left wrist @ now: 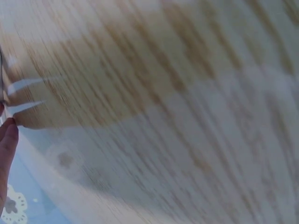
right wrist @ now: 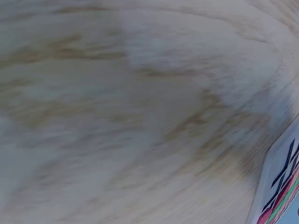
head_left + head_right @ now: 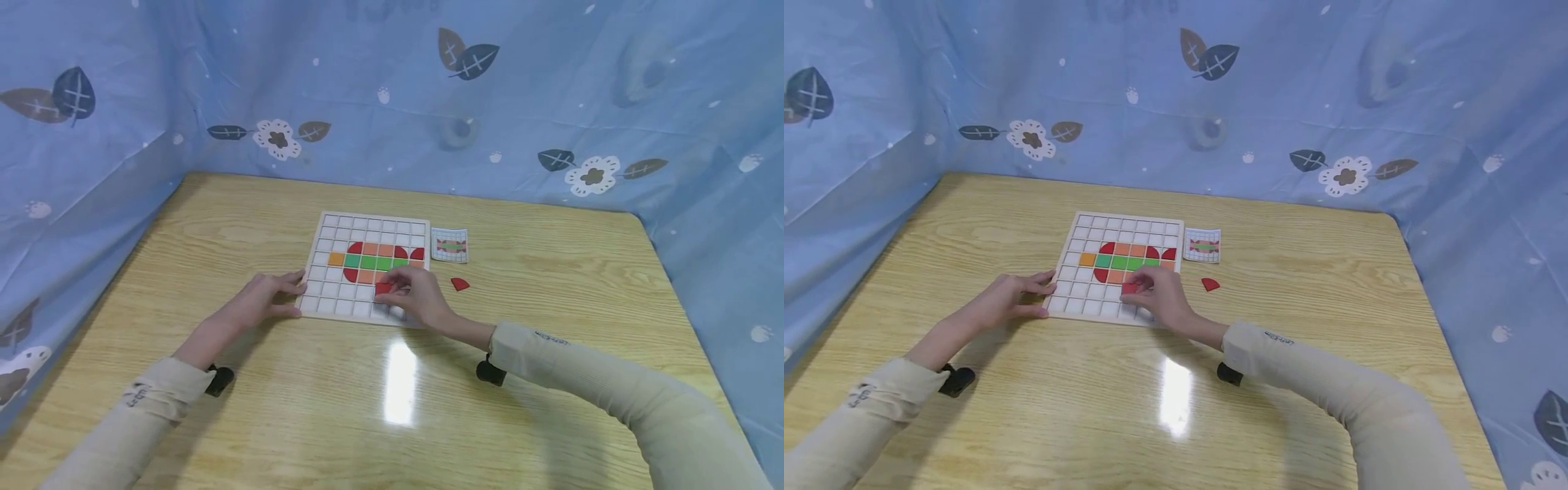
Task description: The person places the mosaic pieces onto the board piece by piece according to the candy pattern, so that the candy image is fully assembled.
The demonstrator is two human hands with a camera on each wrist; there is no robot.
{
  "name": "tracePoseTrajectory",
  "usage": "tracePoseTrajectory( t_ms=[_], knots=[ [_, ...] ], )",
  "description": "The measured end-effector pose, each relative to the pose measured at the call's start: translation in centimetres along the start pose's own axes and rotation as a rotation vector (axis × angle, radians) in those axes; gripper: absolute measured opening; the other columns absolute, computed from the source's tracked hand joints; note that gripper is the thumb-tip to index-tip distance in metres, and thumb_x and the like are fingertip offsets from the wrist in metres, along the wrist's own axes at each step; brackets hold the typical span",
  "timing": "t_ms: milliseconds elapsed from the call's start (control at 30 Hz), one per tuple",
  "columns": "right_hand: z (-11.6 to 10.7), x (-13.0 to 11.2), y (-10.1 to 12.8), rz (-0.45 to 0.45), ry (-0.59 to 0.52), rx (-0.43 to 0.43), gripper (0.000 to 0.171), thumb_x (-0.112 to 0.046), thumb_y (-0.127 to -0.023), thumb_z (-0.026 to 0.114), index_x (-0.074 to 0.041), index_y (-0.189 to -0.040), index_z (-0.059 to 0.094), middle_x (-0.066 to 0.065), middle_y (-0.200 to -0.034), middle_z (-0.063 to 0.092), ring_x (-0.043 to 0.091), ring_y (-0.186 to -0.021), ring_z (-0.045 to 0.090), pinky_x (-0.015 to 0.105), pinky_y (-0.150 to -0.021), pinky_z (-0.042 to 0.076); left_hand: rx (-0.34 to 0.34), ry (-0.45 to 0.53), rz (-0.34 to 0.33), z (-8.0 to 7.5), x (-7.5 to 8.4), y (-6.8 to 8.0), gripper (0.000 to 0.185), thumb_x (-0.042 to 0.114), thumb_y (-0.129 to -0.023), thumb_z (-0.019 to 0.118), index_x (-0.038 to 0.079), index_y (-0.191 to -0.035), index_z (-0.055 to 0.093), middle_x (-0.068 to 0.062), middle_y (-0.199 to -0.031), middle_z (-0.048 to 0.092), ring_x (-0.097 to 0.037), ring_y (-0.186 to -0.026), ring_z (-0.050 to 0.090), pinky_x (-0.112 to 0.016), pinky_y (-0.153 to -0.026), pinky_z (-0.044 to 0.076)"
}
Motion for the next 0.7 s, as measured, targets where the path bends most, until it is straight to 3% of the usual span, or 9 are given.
tracePoseTrajectory(
  t_ms=[300, 467, 700],
  knots=[
    [1.6, -0.8, -2.0, -0.054, -0.026, -0.016, 0.023, -0.006, -0.077, 0.079, 0.003, -0.096, 0.07, 0.01, -0.086, 0.07, 0.016, -0.075, 0.065, 0.022, -0.069, 0.053, 0.005, 0.0, -0.02, -0.2, 0.2, -0.2, 0.053, 0.01, -0.078, 0.077, -0.008, -0.124, 0.057, -0.024, -0.143, 0.038, -0.043, -0.131, 0.036, -0.054, -0.103, 0.037],
    [2.0, -0.8, -3.3, -0.058, 0.004, -0.014, 0.022, -0.007, -0.077, 0.08, 0.004, -0.094, 0.071, 0.011, -0.084, 0.071, 0.019, -0.074, 0.067, 0.021, -0.069, 0.053, 0.011, -0.007, 0.018, -0.1, 0.0, -0.3, 0.052, 0.008, -0.077, 0.077, -0.01, -0.122, 0.058, -0.026, -0.141, 0.041, -0.044, -0.129, 0.038, -0.054, -0.102, 0.038],
    [2.6, -1.5, -5.4, -0.031, 0.004, -0.063, 0.022, -0.007, -0.076, 0.08, 0.004, -0.092, 0.07, 0.013, -0.087, 0.069, 0.022, -0.077, 0.065, 0.02, -0.071, 0.052, 0.011, -0.01, 0.016, 0.0, -0.2, -0.4, 0.052, 0.009, -0.077, 0.077, -0.01, -0.122, 0.058, -0.026, -0.141, 0.041, -0.045, -0.129, 0.038, -0.055, -0.103, 0.037]
  ],
)
Point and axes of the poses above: each hand's wrist, its own y-axis away from the middle knuckle, its own z-axis out of the palm, x = y × z, the point moved 2 cm from there along -y, towards the middle knuckle
